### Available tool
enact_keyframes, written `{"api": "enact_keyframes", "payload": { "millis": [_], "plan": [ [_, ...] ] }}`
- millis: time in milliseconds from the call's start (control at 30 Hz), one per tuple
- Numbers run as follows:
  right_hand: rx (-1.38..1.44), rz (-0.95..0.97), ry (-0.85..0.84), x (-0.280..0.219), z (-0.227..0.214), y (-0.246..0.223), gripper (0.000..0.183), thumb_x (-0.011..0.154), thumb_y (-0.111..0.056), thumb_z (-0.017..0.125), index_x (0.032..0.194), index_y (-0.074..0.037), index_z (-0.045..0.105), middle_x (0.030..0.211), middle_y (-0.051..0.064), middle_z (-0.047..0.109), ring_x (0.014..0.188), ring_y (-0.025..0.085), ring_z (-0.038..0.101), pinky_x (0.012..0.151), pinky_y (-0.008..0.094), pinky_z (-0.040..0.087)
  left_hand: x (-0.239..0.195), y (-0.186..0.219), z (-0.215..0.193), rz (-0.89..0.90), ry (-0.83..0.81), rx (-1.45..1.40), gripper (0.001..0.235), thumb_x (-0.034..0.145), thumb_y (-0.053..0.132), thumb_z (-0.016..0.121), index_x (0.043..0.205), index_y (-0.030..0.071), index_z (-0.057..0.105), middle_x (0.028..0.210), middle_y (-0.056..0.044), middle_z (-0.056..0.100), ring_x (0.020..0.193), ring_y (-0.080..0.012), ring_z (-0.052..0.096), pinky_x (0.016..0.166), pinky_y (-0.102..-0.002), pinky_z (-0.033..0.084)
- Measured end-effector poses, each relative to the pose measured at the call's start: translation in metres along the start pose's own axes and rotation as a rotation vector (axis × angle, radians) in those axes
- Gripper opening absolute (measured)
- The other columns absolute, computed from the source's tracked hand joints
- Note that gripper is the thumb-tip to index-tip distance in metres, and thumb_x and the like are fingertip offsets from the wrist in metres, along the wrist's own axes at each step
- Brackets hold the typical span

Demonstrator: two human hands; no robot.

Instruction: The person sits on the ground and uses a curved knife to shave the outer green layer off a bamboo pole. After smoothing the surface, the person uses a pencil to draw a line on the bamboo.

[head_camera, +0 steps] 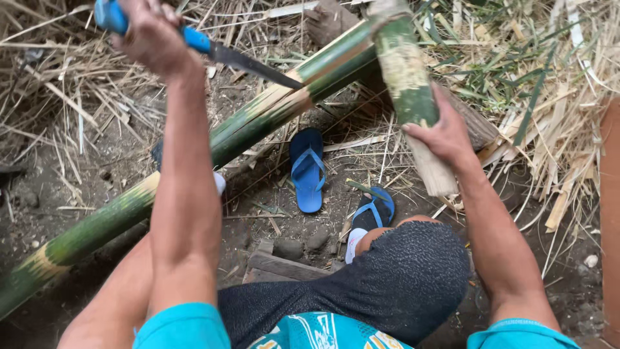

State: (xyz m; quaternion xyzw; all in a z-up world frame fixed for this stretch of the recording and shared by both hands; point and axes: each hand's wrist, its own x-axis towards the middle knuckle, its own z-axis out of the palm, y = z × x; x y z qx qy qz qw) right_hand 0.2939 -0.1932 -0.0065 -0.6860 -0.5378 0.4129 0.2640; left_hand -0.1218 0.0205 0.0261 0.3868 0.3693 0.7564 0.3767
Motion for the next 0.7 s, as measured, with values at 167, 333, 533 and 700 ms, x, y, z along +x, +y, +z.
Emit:
{"api": "enact_keyframes", "payload": {
  "millis": [167, 333, 533, 700],
  "plan": [
    [0.158, 0.099, 0.119, -0.030, 0.000, 0.058, 0.097, 0.078, -0.018, 0.087, 0.160, -0.004, 0.037, 0.142, 0.016, 0.063, 0.120, 0.025, 0.066, 0.104, 0.036, 0.053, -0.090, 0.033, 0.062, 0.245, -0.398, -0.013, 0.011, 0.103, 0.013, 0.068, 0.101, 0.004, 0.062, 0.088, -0.008, 0.064, 0.077, -0.0235, 0.063, 0.073, -0.037, 0.056],
    [0.275, 0.135, 0.095, -0.032, 0.032, 0.105, 0.085, 0.079, -0.019, 0.084, 0.152, -0.007, 0.043, 0.140, 0.013, 0.064, 0.118, 0.021, 0.067, 0.102, 0.035, 0.056, -0.204, 0.018, 0.202, 0.604, -1.131, 0.086, 0.015, 0.094, 0.021, 0.079, 0.097, 0.014, 0.066, 0.090, -0.001, 0.063, 0.086, -0.0209, 0.066, 0.075, -0.039, 0.051],
    [0.255, 0.084, 0.056, -0.028, 0.048, 0.151, 0.076, 0.086, -0.018, 0.079, 0.153, -0.008, 0.044, 0.141, 0.011, 0.062, 0.124, 0.020, 0.064, 0.107, 0.035, 0.053, -0.277, -0.011, 0.234, 0.532, -1.288, 0.140, 0.023, 0.089, 0.023, 0.077, 0.107, 0.017, 0.065, 0.091, 0.001, 0.060, 0.090, -0.0185, 0.062, 0.078, -0.039, 0.046],
    [0.253, 0.077, 0.035, -0.032, 0.053, 0.159, 0.069, 0.092, -0.017, 0.075, 0.154, -0.008, 0.044, 0.143, 0.010, 0.060, 0.129, 0.019, 0.061, 0.112, 0.034, 0.051, -0.290, -0.039, 0.222, 0.542, -1.294, 0.144, 0.026, 0.089, 0.021, 0.076, 0.111, 0.016, 0.063, 0.107, 0.001, 0.064, 0.100, -0.0191, 0.063, 0.083, -0.040, 0.045]
  ]
}}
